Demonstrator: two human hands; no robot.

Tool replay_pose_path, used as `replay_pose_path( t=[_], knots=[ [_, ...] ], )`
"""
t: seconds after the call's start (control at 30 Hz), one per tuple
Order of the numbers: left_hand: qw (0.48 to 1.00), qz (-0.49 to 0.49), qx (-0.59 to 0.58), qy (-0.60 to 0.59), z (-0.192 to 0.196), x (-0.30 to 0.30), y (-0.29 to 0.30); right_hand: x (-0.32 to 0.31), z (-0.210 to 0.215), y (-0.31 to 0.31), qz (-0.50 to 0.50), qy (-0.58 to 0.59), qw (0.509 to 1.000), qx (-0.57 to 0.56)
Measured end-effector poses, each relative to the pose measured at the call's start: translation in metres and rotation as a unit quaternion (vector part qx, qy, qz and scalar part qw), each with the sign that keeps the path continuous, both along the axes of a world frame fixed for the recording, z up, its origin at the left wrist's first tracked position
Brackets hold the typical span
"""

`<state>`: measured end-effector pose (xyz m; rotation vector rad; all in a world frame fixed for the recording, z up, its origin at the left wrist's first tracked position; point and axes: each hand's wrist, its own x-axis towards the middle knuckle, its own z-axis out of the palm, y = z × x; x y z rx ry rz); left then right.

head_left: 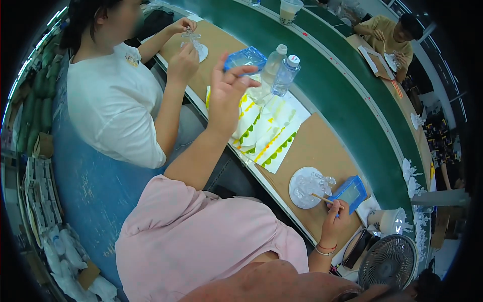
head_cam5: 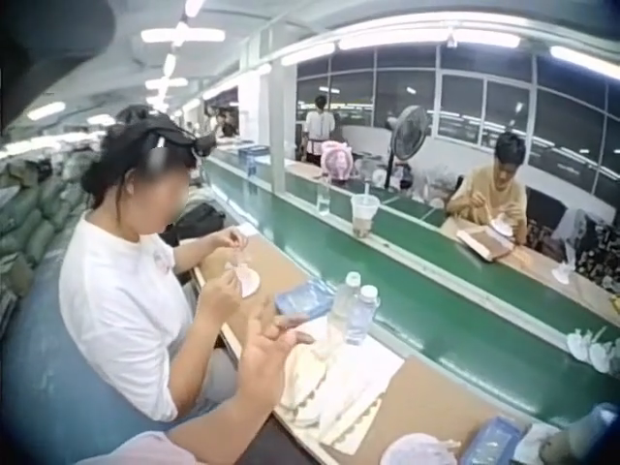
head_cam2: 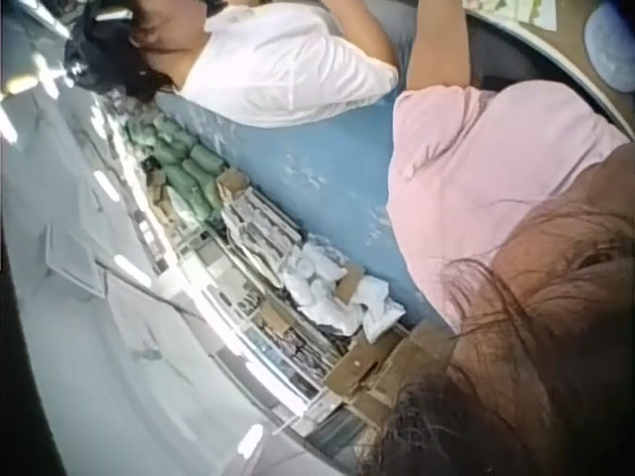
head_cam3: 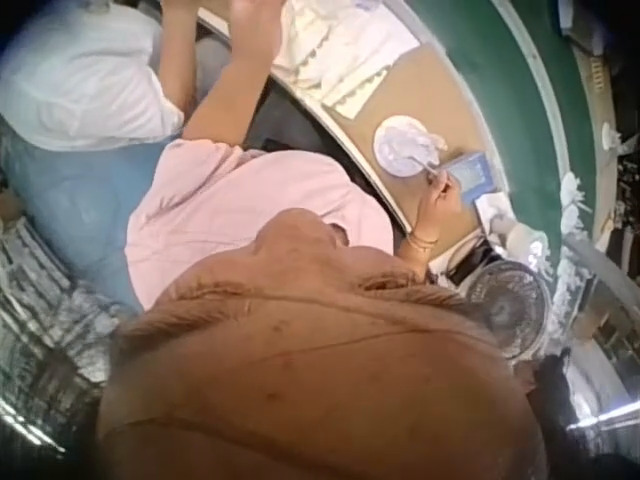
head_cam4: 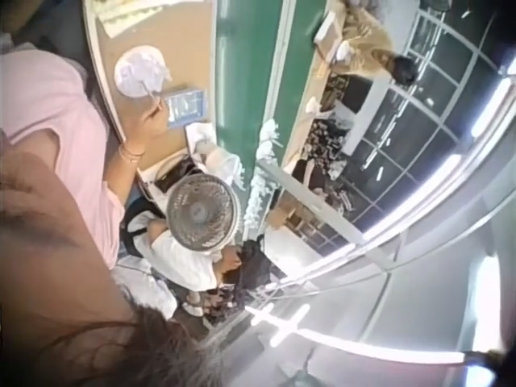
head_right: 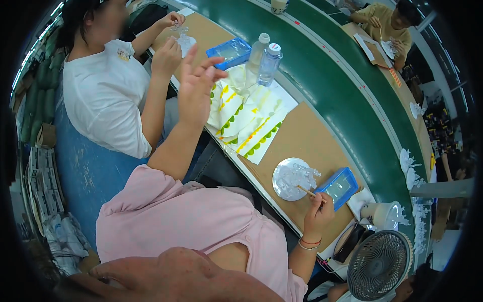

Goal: Applying adhesive to circular bases and attaching decorative components as part of a light fixture assembly process.

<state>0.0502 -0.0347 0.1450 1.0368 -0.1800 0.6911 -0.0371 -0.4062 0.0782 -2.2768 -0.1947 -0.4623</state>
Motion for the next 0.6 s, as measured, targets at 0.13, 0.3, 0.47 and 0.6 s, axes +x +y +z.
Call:
replay_pose_path(
  t=[0.13, 0.3, 0.47, 0.6],
  knots=[
    [0.987, -0.029, 0.158, 0.010, -0.025, -0.008, -0.015, 0.001, 0.000, 0.006, -0.017, -0.018, 0.997, -0.074],
    [0.890, -0.098, 0.435, 0.096, -0.051, -0.027, -0.063, 0.013, 0.001, 0.006, -0.019, -0.076, 0.987, -0.140],
    [0.835, -0.148, 0.527, 0.066, -0.068, -0.018, -0.106, 0.015, 0.001, 0.007, -0.018, -0.036, 0.997, -0.062],
    [0.816, -0.155, 0.556, 0.029, -0.069, -0.015, -0.134, 0.013, 0.004, 0.001, -0.001, -0.050, 0.994, -0.098]
  ],
)
